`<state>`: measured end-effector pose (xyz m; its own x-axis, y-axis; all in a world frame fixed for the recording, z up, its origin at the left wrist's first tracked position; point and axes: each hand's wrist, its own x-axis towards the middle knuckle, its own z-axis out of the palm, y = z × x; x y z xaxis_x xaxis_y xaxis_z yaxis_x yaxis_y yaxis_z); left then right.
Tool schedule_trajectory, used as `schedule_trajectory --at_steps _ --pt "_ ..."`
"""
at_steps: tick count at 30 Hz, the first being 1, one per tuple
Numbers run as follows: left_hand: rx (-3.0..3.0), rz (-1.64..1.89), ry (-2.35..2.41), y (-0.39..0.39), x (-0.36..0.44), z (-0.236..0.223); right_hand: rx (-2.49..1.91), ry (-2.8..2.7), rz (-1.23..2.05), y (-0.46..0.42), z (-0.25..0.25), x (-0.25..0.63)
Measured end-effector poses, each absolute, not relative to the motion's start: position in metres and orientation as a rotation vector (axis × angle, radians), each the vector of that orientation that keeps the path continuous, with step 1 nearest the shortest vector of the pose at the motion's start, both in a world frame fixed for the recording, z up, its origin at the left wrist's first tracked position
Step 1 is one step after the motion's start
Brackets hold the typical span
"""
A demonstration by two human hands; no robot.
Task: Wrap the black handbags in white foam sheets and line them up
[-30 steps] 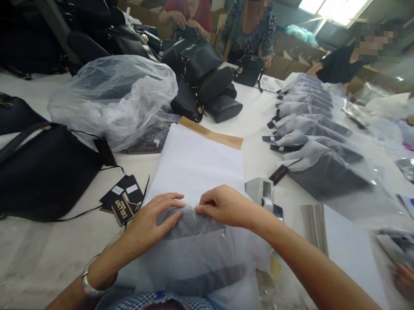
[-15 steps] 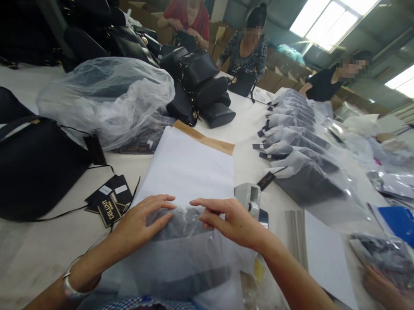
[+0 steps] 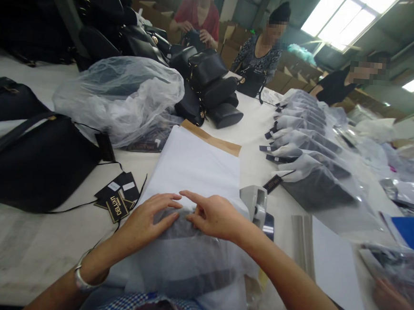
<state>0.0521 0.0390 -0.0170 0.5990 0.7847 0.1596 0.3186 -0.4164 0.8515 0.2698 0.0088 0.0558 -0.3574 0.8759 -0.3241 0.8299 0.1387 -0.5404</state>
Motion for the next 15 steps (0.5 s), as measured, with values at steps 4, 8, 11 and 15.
schedule_trajectory --at_steps 4,8,11,15 --pt "1.998 0.696 0.877 0.04 0.052 -0.016 -1.913 -2.502 0.752 0.012 0.062 0.264" --pt "2.018 0.665 0.891 0.041 0.051 -0.015 -2.138 -2.56 0.443 0.016 0.059 0.271" --pt "2.015 0.658 0.896 0.04 0.05 -0.015 -2.221 -2.433 0.521 0.016 0.051 0.284" --pt "2.006 0.646 0.9 0.04 0.051 -0.015 -2.253 -2.145 0.427 0.004 0.041 0.303"
